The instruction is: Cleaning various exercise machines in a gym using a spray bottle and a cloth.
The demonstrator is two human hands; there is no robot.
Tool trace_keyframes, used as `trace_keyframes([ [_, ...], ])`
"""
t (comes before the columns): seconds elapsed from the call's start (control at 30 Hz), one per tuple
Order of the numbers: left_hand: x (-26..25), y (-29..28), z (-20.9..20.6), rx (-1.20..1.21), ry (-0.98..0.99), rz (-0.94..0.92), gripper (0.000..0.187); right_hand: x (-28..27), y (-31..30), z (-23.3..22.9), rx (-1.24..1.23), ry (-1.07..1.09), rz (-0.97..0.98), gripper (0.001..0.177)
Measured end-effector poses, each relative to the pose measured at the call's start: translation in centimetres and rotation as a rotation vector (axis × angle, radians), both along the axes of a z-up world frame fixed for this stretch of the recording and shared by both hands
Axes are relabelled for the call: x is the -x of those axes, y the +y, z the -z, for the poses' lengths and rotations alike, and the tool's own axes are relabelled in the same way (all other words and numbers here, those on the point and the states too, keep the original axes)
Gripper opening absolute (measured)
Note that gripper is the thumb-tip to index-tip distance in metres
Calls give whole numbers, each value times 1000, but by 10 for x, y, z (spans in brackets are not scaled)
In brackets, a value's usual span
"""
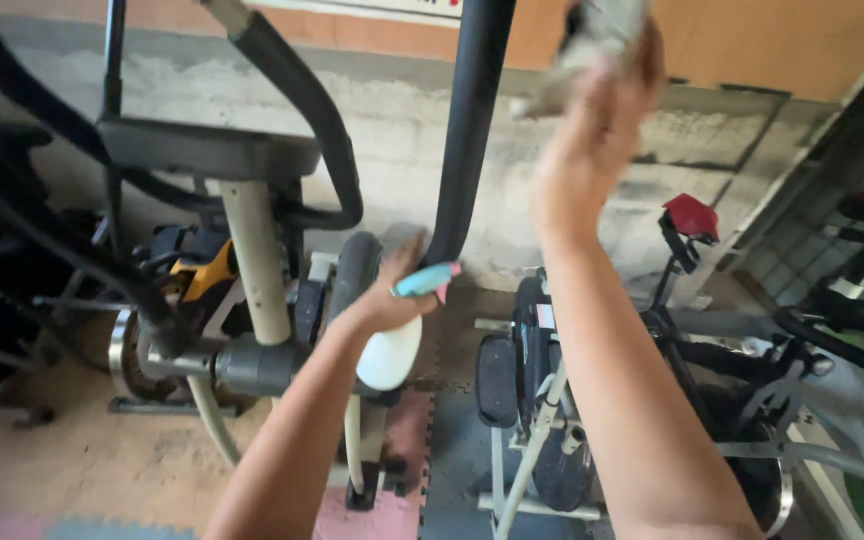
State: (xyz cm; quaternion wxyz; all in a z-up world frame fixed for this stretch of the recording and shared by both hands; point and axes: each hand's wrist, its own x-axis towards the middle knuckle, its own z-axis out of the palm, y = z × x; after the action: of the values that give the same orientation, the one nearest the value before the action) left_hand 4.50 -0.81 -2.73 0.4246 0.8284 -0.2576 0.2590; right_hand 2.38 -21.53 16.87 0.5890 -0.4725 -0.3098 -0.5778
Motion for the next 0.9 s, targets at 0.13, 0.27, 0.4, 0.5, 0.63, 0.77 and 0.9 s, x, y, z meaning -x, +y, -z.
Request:
trace_keyframes([
  [0.13, 9, -3, 0, 56, 26, 139, 89, -2, 42, -20, 432, 190, 352, 33],
  [0.27, 15, -3, -3, 126, 68, 157, 70, -4, 71, 7, 681, -66, 766, 46],
  [0.4, 2, 1, 12, 163, -45, 270, 60, -3, 74, 69, 806, 60, 968, 53],
  [0.5, -1, 4, 16, 104, -225, 183, 77, 0, 71, 105, 860, 118, 988, 55],
  [0.63, 2, 5, 15, 157, -221, 230, 76, 7, 67, 115, 948, 126, 1002, 55],
  [0.77, 1, 3, 12, 141, -201, 178, 74, 0, 68, 69, 928, 118, 1018, 55],
  [0.9, 10, 4, 8, 169, -166, 188, 70, -6, 69, -12, 890, 71, 1083, 58],
])
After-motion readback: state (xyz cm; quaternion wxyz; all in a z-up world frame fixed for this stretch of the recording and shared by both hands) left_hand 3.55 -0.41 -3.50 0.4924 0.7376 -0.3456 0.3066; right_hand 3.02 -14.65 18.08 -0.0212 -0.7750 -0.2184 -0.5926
